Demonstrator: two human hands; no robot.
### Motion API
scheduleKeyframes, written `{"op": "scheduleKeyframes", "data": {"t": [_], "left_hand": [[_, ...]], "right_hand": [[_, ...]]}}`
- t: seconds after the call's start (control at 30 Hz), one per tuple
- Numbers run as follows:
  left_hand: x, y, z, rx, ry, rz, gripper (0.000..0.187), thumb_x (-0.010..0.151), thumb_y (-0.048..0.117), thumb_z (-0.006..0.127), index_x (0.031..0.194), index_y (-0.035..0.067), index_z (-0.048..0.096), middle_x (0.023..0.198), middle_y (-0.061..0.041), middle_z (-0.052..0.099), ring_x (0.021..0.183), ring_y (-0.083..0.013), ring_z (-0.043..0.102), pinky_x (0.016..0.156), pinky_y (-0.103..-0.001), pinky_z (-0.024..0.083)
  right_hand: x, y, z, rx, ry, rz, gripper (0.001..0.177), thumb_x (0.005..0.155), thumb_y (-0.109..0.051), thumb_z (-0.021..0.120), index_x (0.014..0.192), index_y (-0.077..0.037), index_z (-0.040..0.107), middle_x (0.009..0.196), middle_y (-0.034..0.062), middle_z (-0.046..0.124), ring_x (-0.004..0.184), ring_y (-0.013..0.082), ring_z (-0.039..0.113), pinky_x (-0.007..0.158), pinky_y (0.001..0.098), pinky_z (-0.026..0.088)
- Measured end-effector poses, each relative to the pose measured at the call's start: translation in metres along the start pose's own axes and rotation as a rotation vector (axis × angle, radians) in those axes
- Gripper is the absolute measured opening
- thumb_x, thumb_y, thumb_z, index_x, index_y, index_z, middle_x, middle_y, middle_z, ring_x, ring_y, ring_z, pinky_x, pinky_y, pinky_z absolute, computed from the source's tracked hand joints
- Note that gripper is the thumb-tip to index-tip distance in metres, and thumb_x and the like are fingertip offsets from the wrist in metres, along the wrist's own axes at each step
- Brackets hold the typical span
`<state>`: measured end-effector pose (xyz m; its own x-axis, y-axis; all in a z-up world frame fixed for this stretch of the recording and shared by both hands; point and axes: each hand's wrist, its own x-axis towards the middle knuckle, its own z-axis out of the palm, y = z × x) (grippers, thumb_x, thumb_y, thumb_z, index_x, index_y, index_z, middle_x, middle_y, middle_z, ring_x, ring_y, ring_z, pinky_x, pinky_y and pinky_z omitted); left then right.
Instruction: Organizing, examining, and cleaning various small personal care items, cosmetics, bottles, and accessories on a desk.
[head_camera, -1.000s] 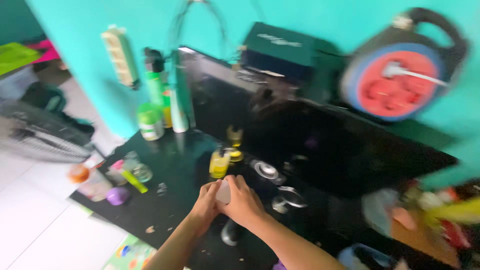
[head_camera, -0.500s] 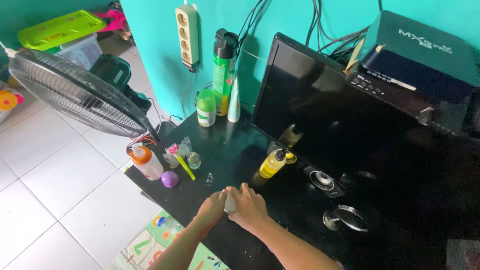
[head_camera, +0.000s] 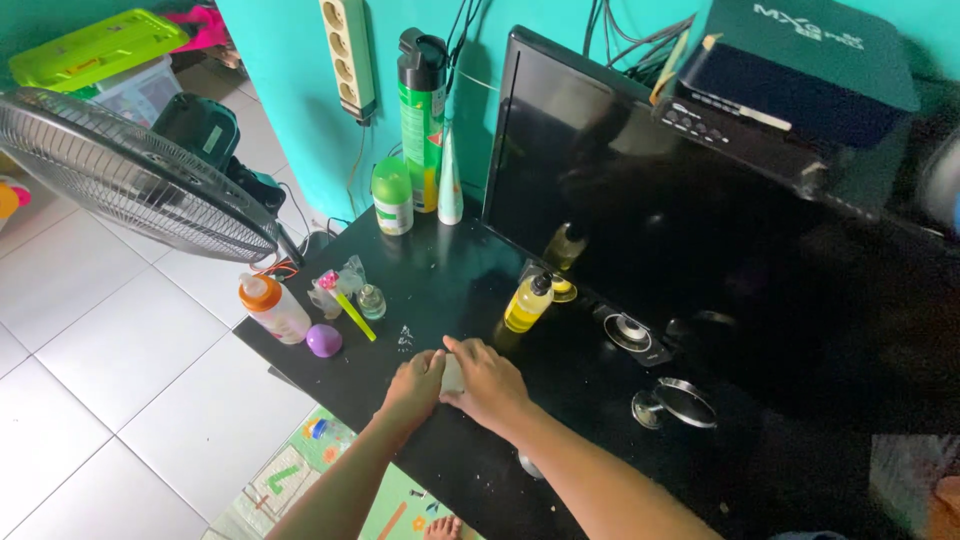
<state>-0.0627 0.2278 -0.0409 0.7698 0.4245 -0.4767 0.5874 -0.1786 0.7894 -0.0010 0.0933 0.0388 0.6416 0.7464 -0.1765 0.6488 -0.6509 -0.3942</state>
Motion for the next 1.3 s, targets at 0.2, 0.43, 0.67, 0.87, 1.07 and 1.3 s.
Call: {"op": "scheduleKeyframes", "data": {"t": [0.2, 0.43, 0.67, 0.87, 1.07, 1.3], "left_hand": [[-0.053, 0.055, 0.015, 0.365, 0.415, 0.539, 0.037, 0.085, 0.027, 0.064, 0.117, 0.009, 0.067, 0.116, -0.017, 0.066, 0.105, -0.0397, 0.066, 0.086, -0.049, 0.051], [-0.112, 0.168, 0.124, 0.193, -0.016, 0.876, 0.026, 0.092, 0.02, 0.064, 0.115, 0.009, 0.065, 0.11, -0.015, 0.072, 0.099, -0.0342, 0.07, 0.083, -0.044, 0.057], [-0.184, 0.232, 0.281, 0.226, -0.428, 1.064, 0.028, 0.091, 0.02, 0.062, 0.118, 0.013, 0.065, 0.112, -0.013, 0.073, 0.093, -0.0347, 0.072, 0.077, -0.045, 0.058], [-0.215, 0.268, 0.366, 0.285, -0.459, 1.331, 0.034, 0.092, 0.017, 0.064, 0.124, 0.011, 0.057, 0.115, -0.017, 0.065, 0.1, -0.0406, 0.066, 0.082, -0.049, 0.055], [-0.218, 0.323, 0.429, 0.413, -0.375, 1.365, 0.072, 0.067, 0.017, 0.085, 0.129, 0.006, 0.051, 0.129, -0.023, 0.051, 0.11, -0.0464, 0.059, 0.088, -0.052, 0.052], [-0.212, 0.371, 0.461, 0.805, -0.114, 1.317, 0.11, 0.056, 0.025, 0.096, 0.144, 0.005, 0.033, 0.146, -0.023, 0.032, 0.134, -0.0433, 0.043, 0.1, -0.049, 0.049]], "right_hand": [[-0.035, 0.019, -0.024, 0.225, 0.355, -0.033, 0.059, 0.08, -0.017, 0.08, 0.134, -0.008, 0.056, 0.131, 0.0137, 0.062, 0.117, 0.0358, 0.062, 0.091, 0.0433, 0.053], [-0.165, 0.111, -0.088, 0.318, 0.745, 0.117, 0.04, 0.086, -0.011, 0.073, 0.123, -0.003, 0.061, 0.117, 0.0151, 0.07, 0.111, 0.0316, 0.069, 0.093, 0.0392, 0.055], [-0.314, 0.209, -0.126, 0.384, 0.946, 0.461, 0.03, 0.09, -0.006, 0.066, 0.12, -0.003, 0.064, 0.115, 0.0142, 0.073, 0.106, 0.0273, 0.073, 0.089, 0.0368, 0.059], [-0.384, 0.273, -0.124, 0.363, 1.048, 0.674, 0.029, 0.088, -0.006, 0.067, 0.116, -0.003, 0.065, 0.11, 0.0143, 0.073, 0.098, 0.0274, 0.075, 0.084, 0.0362, 0.061], [-0.402, 0.294, -0.14, -0.229, 1.056, 0.497, 0.053, 0.072, -0.003, 0.074, 0.123, 0.004, 0.059, 0.118, 0.0247, 0.06, 0.101, 0.0492, 0.065, 0.083, 0.0511, 0.055], [-0.386, 0.33, -0.132, -0.193, 0.646, 0.858, 0.03, 0.096, -0.012, 0.055, 0.125, -0.006, 0.056, 0.137, 0.0202, 0.053, 0.091, 0.0415, 0.071, 0.076, 0.0503, 0.059]]}}
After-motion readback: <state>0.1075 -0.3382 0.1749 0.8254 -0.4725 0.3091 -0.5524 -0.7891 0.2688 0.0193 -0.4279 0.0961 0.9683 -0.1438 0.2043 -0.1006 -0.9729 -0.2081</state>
